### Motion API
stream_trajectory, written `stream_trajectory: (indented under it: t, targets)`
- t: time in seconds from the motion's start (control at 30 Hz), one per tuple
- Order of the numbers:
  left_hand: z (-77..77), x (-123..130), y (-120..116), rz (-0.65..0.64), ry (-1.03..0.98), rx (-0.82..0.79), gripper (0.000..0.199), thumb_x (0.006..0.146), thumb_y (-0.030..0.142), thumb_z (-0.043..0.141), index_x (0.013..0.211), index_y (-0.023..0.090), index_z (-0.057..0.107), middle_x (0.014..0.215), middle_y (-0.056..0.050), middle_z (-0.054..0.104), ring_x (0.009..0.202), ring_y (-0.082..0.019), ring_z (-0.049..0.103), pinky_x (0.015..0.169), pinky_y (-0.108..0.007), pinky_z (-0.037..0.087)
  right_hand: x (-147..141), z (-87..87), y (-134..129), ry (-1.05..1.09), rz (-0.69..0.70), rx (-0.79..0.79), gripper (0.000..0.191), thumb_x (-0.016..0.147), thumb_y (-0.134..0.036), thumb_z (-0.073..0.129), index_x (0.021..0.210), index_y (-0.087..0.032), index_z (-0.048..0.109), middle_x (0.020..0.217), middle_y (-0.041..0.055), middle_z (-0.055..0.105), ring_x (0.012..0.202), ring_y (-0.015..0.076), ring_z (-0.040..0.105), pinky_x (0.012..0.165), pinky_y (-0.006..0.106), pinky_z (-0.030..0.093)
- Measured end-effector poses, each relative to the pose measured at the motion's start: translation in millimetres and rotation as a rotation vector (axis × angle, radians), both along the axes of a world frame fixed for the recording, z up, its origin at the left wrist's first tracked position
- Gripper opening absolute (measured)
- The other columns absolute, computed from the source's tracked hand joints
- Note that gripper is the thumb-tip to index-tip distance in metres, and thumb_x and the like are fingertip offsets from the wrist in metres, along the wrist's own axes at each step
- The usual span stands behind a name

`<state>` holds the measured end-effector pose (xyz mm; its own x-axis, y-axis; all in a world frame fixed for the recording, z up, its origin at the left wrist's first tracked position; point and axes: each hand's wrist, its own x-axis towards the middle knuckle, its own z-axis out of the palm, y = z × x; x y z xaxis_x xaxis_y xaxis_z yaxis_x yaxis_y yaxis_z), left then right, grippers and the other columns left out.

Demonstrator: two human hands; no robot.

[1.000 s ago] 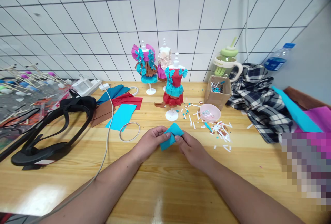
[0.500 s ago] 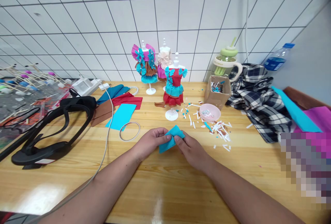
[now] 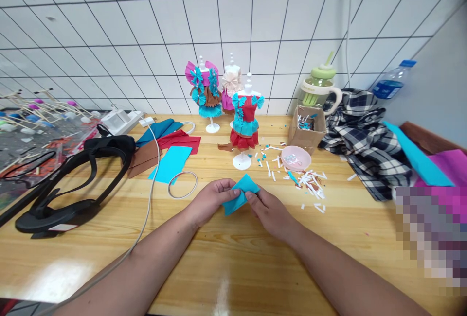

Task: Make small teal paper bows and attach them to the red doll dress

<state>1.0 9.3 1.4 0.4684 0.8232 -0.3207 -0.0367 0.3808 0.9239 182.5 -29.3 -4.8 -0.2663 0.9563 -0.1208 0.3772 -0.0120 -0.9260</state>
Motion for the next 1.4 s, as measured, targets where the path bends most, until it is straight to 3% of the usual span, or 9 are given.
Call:
stream_trajectory:
  t: [0.43,1.17,1.3,1.4]
  targets:
    - [1.1,2,-2,-0.044,0.036,0.016,0.031,0.067,0.041,0.077,0.074,0.014,0.064,0.065,0.002,0.06,0.057,-0.008,0.049,0.056,-0.02,0.035,-1,1.1,1,-0.011,0.026,0.018,0.033,0.093,-0.049,0.034,0.084,-0.021,0.049,0.076,0.0003,0.057,0.073,0.016,0.053,0.066,0.028,0.038]
    - [3.6,4,-3,-0.058,0.06,0.032,0.034,0.067,0.044,0.076,0.076,0.014,0.064,0.069,0.0,0.064,0.062,-0.01,0.053,0.061,-0.022,0.039,-2,1.0,2,0.003,0.002,0.007,0.032,0.093,-0.047,0.037,0.09,-0.021,0.055,0.076,0.0003,0.061,0.073,0.0171,0.056,0.064,0.029,0.04]
    - [6.7,1,-1,-0.044,0.138,0.084,0.035,0.069,0.047,0.073,0.081,0.015,0.064,0.071,0.0,0.064,0.061,-0.011,0.053,0.058,-0.022,0.039,5,3.7,5,-0.087,0.026,0.036,0.035,0.093,-0.049,0.035,0.094,-0.021,0.056,0.083,0.0025,0.065,0.076,0.0183,0.058,0.066,0.029,0.04]
    - [9.7,-9,7,0.023,0.391,0.299,0.03,0.074,0.045,0.066,0.081,0.016,0.064,0.071,0.0,0.064,0.063,-0.013,0.054,0.059,-0.024,0.039,14,10.0,6,-0.361,0.003,0.064,0.037,0.091,-0.05,0.04,0.109,-0.021,0.055,0.082,0.0045,0.067,0.075,0.0214,0.06,0.063,0.029,0.036]
